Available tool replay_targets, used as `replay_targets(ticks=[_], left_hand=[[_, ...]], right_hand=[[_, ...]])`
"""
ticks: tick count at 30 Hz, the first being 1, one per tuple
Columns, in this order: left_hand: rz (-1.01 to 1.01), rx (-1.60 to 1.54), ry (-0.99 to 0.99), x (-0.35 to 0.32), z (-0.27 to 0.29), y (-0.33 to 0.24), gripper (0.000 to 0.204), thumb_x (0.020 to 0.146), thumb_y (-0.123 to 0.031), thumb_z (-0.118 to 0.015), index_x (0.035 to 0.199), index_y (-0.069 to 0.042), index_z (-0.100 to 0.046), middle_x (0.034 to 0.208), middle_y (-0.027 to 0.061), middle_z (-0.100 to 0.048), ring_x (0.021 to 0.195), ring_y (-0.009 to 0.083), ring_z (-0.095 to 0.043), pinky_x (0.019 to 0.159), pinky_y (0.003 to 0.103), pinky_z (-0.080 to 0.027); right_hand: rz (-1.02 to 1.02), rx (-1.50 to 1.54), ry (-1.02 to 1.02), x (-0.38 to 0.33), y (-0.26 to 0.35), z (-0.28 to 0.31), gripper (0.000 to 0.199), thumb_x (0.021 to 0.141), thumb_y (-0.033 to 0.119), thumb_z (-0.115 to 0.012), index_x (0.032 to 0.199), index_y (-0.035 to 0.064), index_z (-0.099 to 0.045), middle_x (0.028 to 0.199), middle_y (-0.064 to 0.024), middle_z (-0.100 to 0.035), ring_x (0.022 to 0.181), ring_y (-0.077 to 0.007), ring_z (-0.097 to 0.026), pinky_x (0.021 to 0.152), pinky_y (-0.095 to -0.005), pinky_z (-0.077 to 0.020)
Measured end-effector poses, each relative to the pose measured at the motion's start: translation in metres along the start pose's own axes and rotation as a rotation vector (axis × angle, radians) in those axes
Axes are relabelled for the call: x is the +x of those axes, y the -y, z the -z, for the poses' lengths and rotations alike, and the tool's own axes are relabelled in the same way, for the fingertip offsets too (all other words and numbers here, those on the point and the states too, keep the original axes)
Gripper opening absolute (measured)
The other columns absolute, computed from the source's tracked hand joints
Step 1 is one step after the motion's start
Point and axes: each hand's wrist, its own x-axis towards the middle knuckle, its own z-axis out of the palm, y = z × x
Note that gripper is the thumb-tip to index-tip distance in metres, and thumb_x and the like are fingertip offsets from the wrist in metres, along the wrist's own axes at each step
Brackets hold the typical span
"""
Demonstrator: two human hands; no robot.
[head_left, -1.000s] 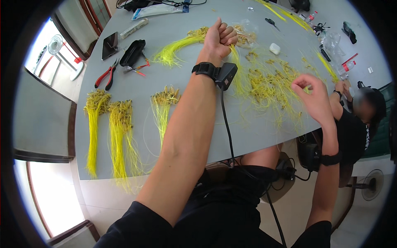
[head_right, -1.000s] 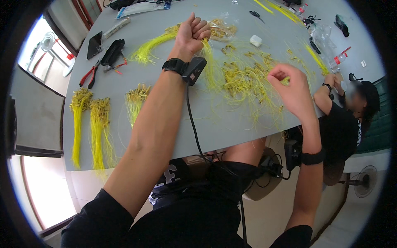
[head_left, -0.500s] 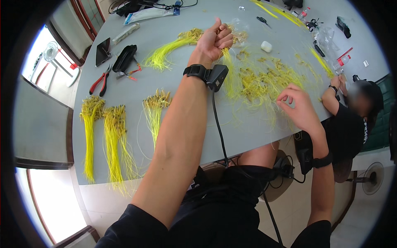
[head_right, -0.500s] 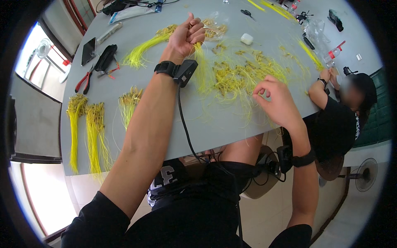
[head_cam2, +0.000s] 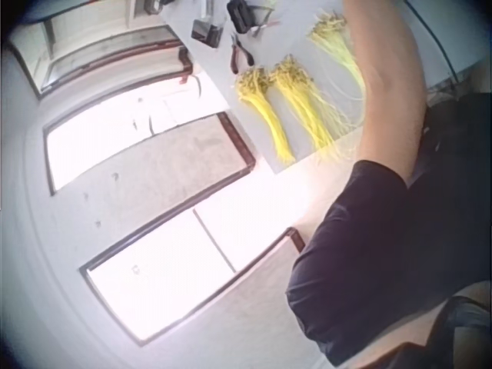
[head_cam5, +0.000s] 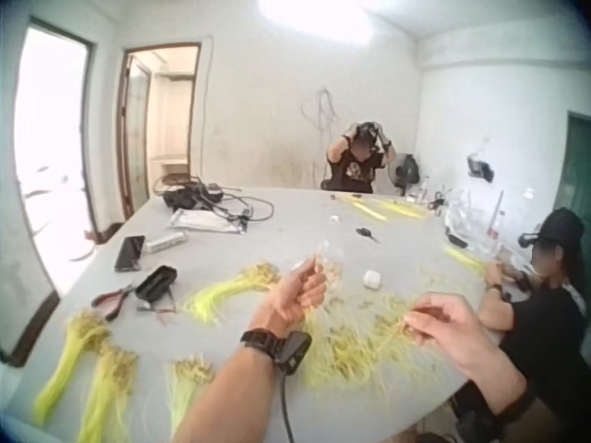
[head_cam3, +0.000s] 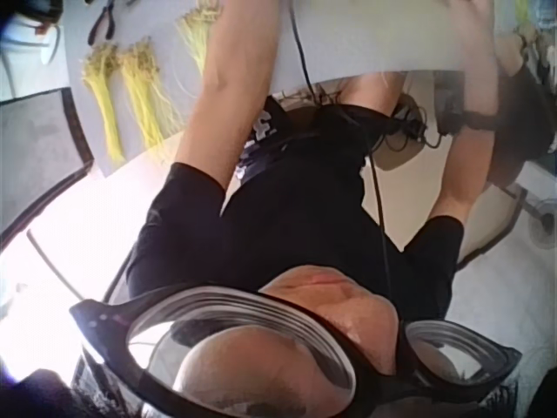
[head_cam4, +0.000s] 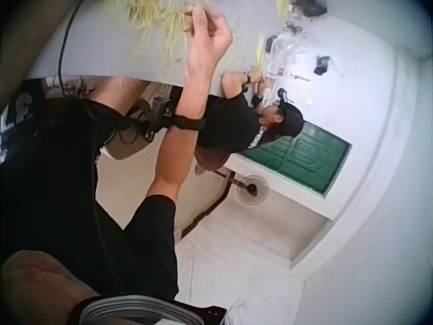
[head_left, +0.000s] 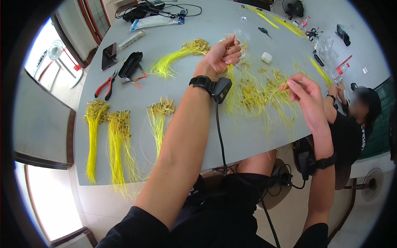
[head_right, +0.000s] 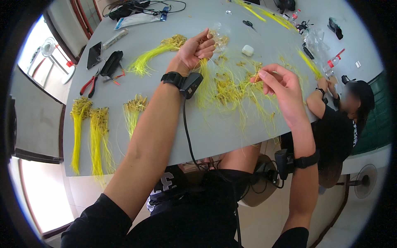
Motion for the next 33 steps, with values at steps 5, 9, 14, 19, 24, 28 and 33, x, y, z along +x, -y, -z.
replay_targets(ticks=[5,9,14,19,24,28,33], left_hand=[[0.004,0.013,-0.011,-0.001,-0.002,0.0,0.031,0.108,-0.032,-0.043,0.088,-0.009,-0.045,0.06,-0.0049,-0.026,0.046,0.0065,-0.02,0.039,0.022,-0.022],[0.017,0.041,-0.039,-0.002,-0.003,0.0,0.032,0.108,-0.033,-0.041,0.088,-0.009,-0.045,0.059,-0.0056,-0.025,0.046,0.0061,-0.02,0.039,0.022,-0.022],[0.009,0.046,-0.037,-0.002,-0.004,0.0,0.033,0.108,-0.033,-0.04,0.087,-0.009,-0.046,0.059,-0.0061,-0.023,0.047,0.0061,-0.019,0.039,0.022,-0.021],[0.019,0.032,-0.032,-0.002,-0.004,0.0,0.032,0.109,-0.033,-0.04,0.088,-0.009,-0.046,0.059,-0.0063,-0.023,0.047,0.0058,-0.02,0.039,0.022,-0.022],[0.036,0.032,-0.053,-0.002,-0.004,0.0,0.033,0.109,-0.034,-0.04,0.088,-0.009,-0.046,0.059,-0.0063,-0.023,0.046,0.0056,-0.02,0.038,0.022,-0.021],[0.025,0.044,-0.043,-0.002,-0.004,0.0,0.032,0.109,-0.034,-0.04,0.088,-0.009,-0.046,0.059,-0.0064,-0.023,0.046,0.0055,-0.02,0.038,0.022,-0.021],[0.033,0.056,-0.067,-0.003,-0.005,0.0,0.032,0.108,-0.034,-0.042,0.089,-0.009,-0.048,0.059,-0.0068,-0.023,0.046,0.0051,-0.02,0.038,0.021,-0.021]], right_hand=[[0.105,-0.146,-0.02,0.007,0.009,-0.013,0.015,0.096,0.018,-0.063,0.1,0.0033,-0.065,0.084,0.0017,-0.064,0.073,-0.0037,-0.048,0.068,-0.0199,-0.0383],[0.152,-0.088,-0.072,0.016,0.017,-0.016,0.015,0.096,0.019,-0.063,0.098,0.0042,-0.064,0.08,0.001,-0.061,0.077,-0.0039,-0.05,0.071,-0.0206,-0.0384],[0.165,-0.074,-0.019,0.023,0.033,-0.016,0.015,0.097,0.02,-0.063,0.099,0.0055,-0.063,0.073,0.0019,-0.057,0.069,-0.0043,-0.049,0.066,-0.0211,-0.0374],[0.064,-0.182,-0.001,0.024,0.051,-0.013,0.015,0.1,0.022,-0.058,0.101,0.0074,-0.06,0.069,0.0045,-0.049,0.064,-0.0032,-0.042,0.06,-0.0194,-0.031],[0.127,-0.003,-0.02,0.029,0.056,-0.014,0.012,0.096,0.018,-0.063,0.097,0.0064,-0.063,0.081,0.0032,-0.06,0.064,-0.001,-0.044,0.057,-0.0194,-0.0338],[0.133,0.03,0.011,0.029,0.06,-0.012,0.011,0.097,0.014,-0.06,0.102,0.0045,-0.062,0.086,0.0022,-0.06,0.065,-0.0013,-0.043,0.057,-0.0184,-0.0328],[0.095,0.139,0.056,0.03,0.061,-0.005,0.008,0.094,0.012,-0.065,0.097,0.005,-0.068,0.091,0.0011,-0.067,0.071,-0.0027,-0.051,0.062,-0.0195,-0.0392]])
